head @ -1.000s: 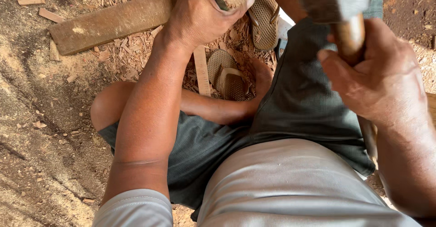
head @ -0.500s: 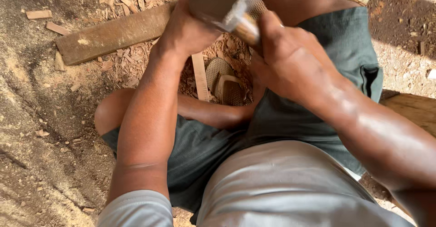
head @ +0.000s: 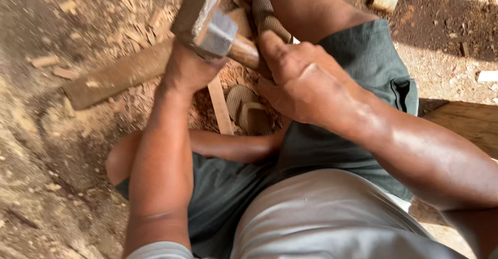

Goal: The person uses a hammer and a chisel to carve a rectangular hole into a piece of wood while sitting on the floor.

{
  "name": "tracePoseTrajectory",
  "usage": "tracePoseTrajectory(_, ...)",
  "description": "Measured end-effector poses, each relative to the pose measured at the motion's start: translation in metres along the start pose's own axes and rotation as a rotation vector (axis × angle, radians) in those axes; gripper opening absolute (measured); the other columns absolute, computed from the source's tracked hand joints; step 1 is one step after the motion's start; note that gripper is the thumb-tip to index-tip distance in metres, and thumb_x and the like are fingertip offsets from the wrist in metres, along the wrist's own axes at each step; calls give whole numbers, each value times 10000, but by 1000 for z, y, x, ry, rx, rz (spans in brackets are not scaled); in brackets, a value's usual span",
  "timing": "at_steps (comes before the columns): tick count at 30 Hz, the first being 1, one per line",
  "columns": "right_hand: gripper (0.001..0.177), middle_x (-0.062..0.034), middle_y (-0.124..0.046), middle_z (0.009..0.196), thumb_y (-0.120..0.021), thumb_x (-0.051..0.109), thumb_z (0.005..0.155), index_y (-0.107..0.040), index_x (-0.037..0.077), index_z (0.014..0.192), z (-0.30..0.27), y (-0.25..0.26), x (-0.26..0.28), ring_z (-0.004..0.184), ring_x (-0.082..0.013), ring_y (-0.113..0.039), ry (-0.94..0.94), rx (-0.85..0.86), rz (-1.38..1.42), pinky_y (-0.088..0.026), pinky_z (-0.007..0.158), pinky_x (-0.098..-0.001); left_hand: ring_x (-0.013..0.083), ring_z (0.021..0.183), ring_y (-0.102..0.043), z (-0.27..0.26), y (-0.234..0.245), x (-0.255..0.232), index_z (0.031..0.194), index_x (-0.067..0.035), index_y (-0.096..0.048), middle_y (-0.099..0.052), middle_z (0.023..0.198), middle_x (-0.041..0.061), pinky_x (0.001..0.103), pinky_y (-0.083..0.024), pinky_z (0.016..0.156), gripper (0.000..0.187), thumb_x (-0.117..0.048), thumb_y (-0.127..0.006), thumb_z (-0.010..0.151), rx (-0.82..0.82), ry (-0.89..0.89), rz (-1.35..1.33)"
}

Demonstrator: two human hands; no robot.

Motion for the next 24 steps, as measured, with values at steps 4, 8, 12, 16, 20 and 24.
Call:
tracePoseTrajectory(4,375,-242,-675,758,-741,155,930,-481,-17,1138,2,-13,2,711,-479,-663,52,-21,-28,-525,592,-548,232,1007,-749,-24,-2,18,1188,-28,-688,-730,1076,102,371,-670,836,309,-116,-902,983,19,-82,-23)
tracePoseTrajectory(8,378,-237,-650,713,-771,203,926,-503,16,1116,13,-10,7,684,-477,-643,114,26,-89,-508,560,-539,205,925,-757,-7,5,18,1237,-42,-675,-729,1028,85,342,-673,761,296,-76,-848,1000,-128,-164,130)
tracePoseTrajectory(12,413,-221,-669,836,-717,107,918,-492,3,1248,17,12,18,766,-404,-683,103,-41,-1,-536,593,-494,291,1110,-721,-19,-2,21,1328,-30,-589,-679,1225,143,430,-659,905,494,-112,-853,918,-118,-72,-322)
tracePoseTrajectory(16,553,-199,-693,1042,-632,78,939,-472,26,1465,7,32,48,841,-277,-705,78,-91,100,-582,692,-432,188,776,-767,15,-20,31,1039,-78,-697,-765,918,63,352,-674,746,177,-233,-775,1005,4,62,-100)
tracePoseTrajectory(20,478,-225,-698,926,-691,118,949,-524,-26,1374,-2,28,37,796,-309,-725,-24,-99,-57,-581,685,-442,169,776,-779,10,-17,13,1043,-83,-707,-784,905,67,357,-659,745,152,-204,-782,991,-69,-5,-39)
tracePoseTrajectory(24,365,-212,-685,811,-712,150,968,-576,-54,1239,8,-4,2,677,-351,-695,-210,-19,-128,-538,595,-473,176,853,-788,9,-2,1,1076,-69,-703,-793,938,80,364,-659,805,210,-210,-812,964,-96,5,-186)
Point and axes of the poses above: each hand's wrist, its own z-axis towards the middle knuckle, its own y-axis out of the back of the hand, x = y × z, the point moved 6 cm from there along z, towards the middle knuckle
